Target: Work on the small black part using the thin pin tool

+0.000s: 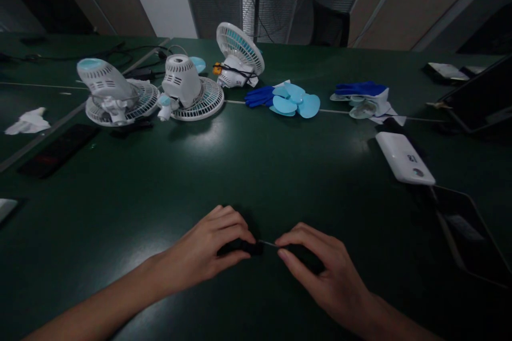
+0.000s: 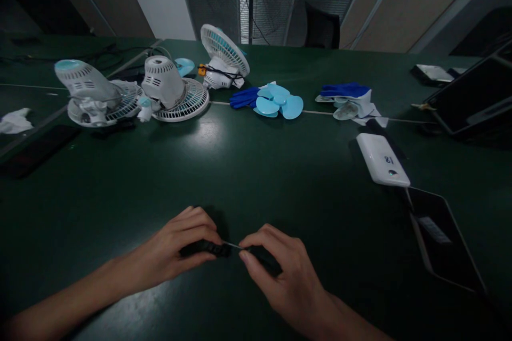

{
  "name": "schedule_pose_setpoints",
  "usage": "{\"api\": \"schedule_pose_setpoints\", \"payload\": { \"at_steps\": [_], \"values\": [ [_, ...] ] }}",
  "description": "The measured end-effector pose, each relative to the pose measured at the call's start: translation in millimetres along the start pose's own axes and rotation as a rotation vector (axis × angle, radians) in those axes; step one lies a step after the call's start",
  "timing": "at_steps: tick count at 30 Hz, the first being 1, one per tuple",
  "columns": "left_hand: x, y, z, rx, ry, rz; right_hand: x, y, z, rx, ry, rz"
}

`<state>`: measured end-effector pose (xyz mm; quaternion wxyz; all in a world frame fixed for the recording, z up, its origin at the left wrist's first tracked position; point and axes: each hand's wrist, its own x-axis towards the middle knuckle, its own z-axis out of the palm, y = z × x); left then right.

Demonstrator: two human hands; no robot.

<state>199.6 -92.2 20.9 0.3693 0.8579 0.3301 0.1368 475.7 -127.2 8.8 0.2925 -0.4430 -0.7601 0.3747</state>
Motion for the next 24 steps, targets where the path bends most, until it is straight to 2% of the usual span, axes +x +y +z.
{"api": "schedule_pose_setpoints", "payload": {
  "at_steps": [3, 6, 12, 15, 18, 21, 24],
  "values": [
    [-11, -7, -6.2, 0.023, -0.011, 0.017, 0, 0, -1, -0.007, -0.012, 0.014],
    [-29, -30, -24.6, 0.079, 0.056, -0.047, 2, -2, -2, -0.006, -0.018, 0.010],
    [-72, -102, -97.2, 0.251, 0.380, -0.436, 2, -3, -2, -0.001, -0.011, 0.009],
    [-94, -126, -127.6, 0.339, 0.464, -0.609, 1, -2, -2, -0.001, -0.025, 0.023],
    [-113, -136, -141.6, 0.387, 0.510, -0.704, -1, 0, -3, -0.009, -0.040, 0.023],
    [-124, -138, -145.8, 0.401, 0.543, -0.741, -2, 1, -2, -0.014, -0.039, 0.014],
    [-132, -141, -150.4, 0.369, 0.529, -0.760, -2, 1, -2, -0.005, -0.029, 0.006]
  ]
}}
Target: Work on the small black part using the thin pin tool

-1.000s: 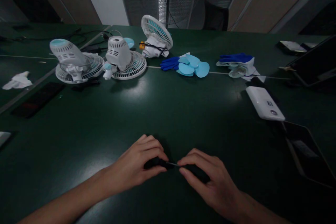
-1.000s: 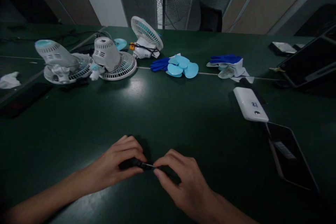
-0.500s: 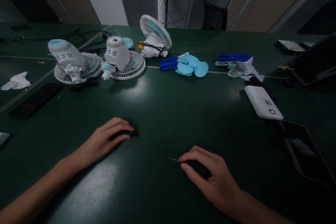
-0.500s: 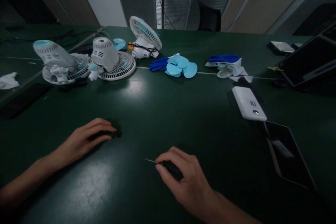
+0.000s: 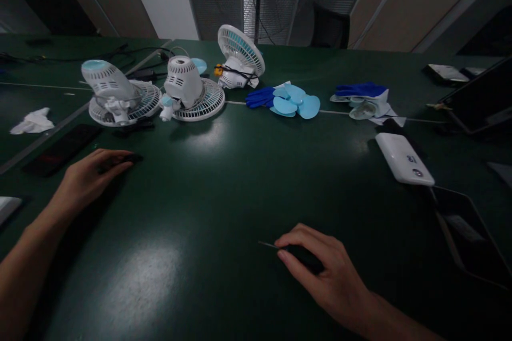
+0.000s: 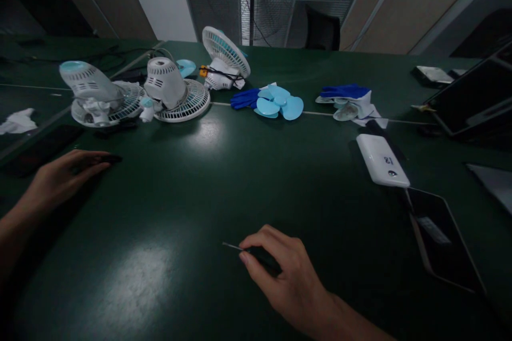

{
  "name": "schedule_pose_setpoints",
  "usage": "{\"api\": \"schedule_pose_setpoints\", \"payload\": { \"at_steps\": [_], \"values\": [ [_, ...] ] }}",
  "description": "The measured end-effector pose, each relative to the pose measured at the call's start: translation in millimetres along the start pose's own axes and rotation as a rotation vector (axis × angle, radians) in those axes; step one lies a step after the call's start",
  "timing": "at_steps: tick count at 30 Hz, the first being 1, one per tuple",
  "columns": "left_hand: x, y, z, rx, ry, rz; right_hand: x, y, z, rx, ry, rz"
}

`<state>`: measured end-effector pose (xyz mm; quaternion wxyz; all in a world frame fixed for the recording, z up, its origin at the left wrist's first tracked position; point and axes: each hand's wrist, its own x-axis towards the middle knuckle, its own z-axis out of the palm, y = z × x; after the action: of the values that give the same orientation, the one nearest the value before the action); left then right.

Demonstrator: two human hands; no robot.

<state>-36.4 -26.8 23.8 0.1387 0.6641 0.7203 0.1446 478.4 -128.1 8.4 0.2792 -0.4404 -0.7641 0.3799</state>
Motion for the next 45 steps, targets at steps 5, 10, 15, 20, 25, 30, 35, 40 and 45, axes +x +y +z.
{"api": "schedule_pose_setpoints", "payload": {
  "at_steps": [5, 10, 15, 20, 25, 30, 35, 40, 45],
  "values": [
    [-1, -18, -12.2, 0.055, -0.044, -0.198, 1, -2, -1, 0.015, 0.005, -0.001],
    [-5, -20, -17.5, 0.096, -0.040, -0.200, 1, -3, -2, -0.002, 0.001, 0.002],
    [-5, -19, -13.8, 0.088, -0.058, -0.237, 1, -1, 0, 0.009, -0.010, 0.014],
    [-8, -15, -14.1, 0.075, -0.015, -0.328, 1, -1, -1, 0.001, -0.024, 0.013],
    [-13, 5, -14.3, 0.000, 0.181, -0.298, 1, -1, -1, 0.002, -0.013, 0.003],
    [-16, 6, -9.8, -0.065, 0.244, -0.286, 1, 0, 0, -0.001, -0.010, -0.011],
    [-17, 9, -5.0, -0.041, 0.304, -0.129, 1, 1, 0, 0.016, -0.041, 0.010],
    [-14, 14, 2.7, 0.006, 0.264, 0.119, 1, 0, 0, 0.021, -0.029, -0.002],
    [-10, 7, 8.0, -0.022, 0.206, 0.097, 1, 0, -1, 0.017, -0.020, -0.010]
  ]
}}
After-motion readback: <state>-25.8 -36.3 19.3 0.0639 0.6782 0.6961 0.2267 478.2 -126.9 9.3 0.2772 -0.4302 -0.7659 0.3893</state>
